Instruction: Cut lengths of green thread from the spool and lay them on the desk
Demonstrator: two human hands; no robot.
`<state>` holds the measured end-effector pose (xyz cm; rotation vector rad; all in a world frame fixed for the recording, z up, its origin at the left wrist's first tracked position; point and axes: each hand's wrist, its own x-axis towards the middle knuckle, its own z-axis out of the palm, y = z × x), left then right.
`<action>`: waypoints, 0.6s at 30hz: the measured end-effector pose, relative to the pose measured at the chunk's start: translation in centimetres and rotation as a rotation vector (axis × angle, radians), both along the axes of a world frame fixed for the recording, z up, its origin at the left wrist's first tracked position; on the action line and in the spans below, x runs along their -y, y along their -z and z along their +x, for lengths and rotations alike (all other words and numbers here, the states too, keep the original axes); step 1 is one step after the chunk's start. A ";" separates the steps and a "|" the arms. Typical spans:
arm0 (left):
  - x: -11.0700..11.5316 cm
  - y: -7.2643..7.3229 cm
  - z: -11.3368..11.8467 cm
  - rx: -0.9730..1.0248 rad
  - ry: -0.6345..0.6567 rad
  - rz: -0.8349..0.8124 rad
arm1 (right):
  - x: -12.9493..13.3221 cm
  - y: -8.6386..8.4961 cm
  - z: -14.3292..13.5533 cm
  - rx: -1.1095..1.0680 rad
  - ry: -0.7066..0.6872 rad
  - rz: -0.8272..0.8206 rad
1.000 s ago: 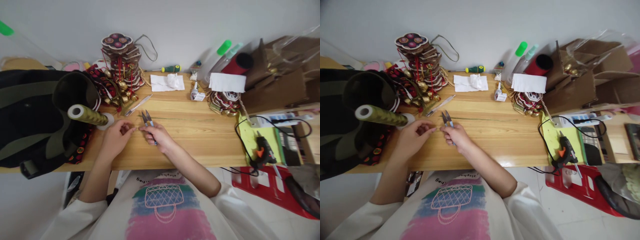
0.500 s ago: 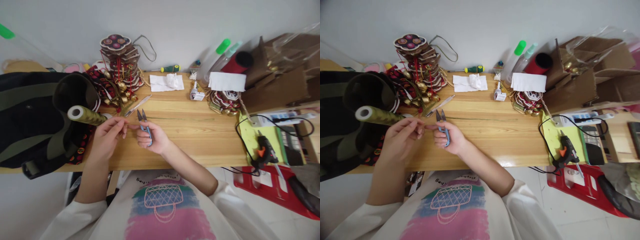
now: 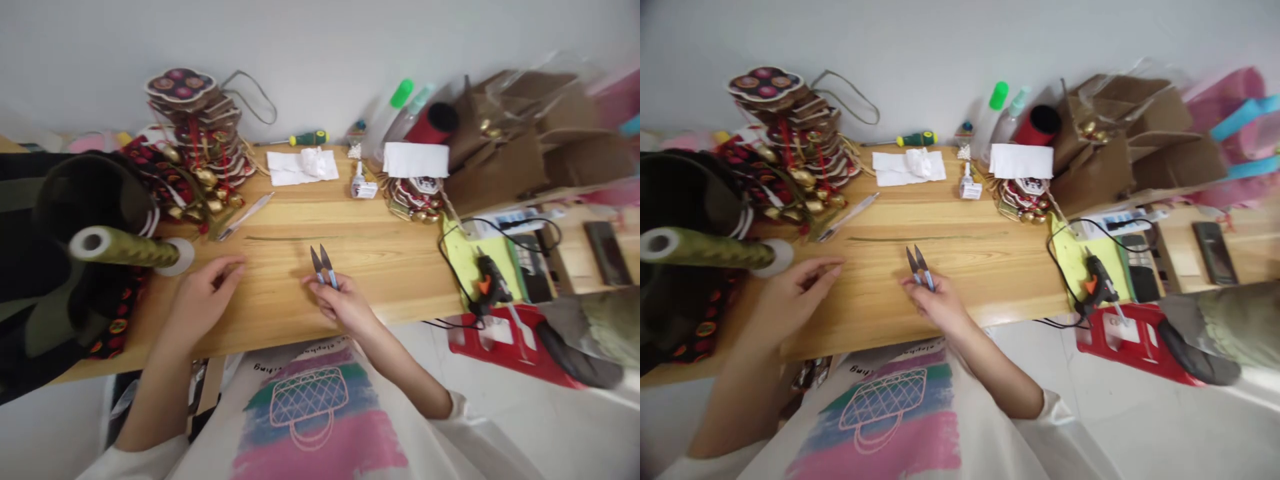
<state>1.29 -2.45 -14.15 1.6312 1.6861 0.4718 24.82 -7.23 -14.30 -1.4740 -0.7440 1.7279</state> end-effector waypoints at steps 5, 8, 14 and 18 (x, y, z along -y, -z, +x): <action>-0.2 -0.1 0.2 -0.168 0.043 -0.015 | 1.7 0.6 7.0 1.237 0.114 0.110; -0.4 -0.1 0.6 -0.245 0.054 -0.005 | 1.5 0.8 10.0 1.570 0.015 -0.020; -0.1 -0.2 1.5 -0.317 0.038 -0.025 | 0.4 0.8 11.0 1.665 -0.146 -0.063; 0.1 -0.3 1.9 -0.307 0.017 -0.005 | -0.1 0.5 10.8 1.654 -0.177 -0.112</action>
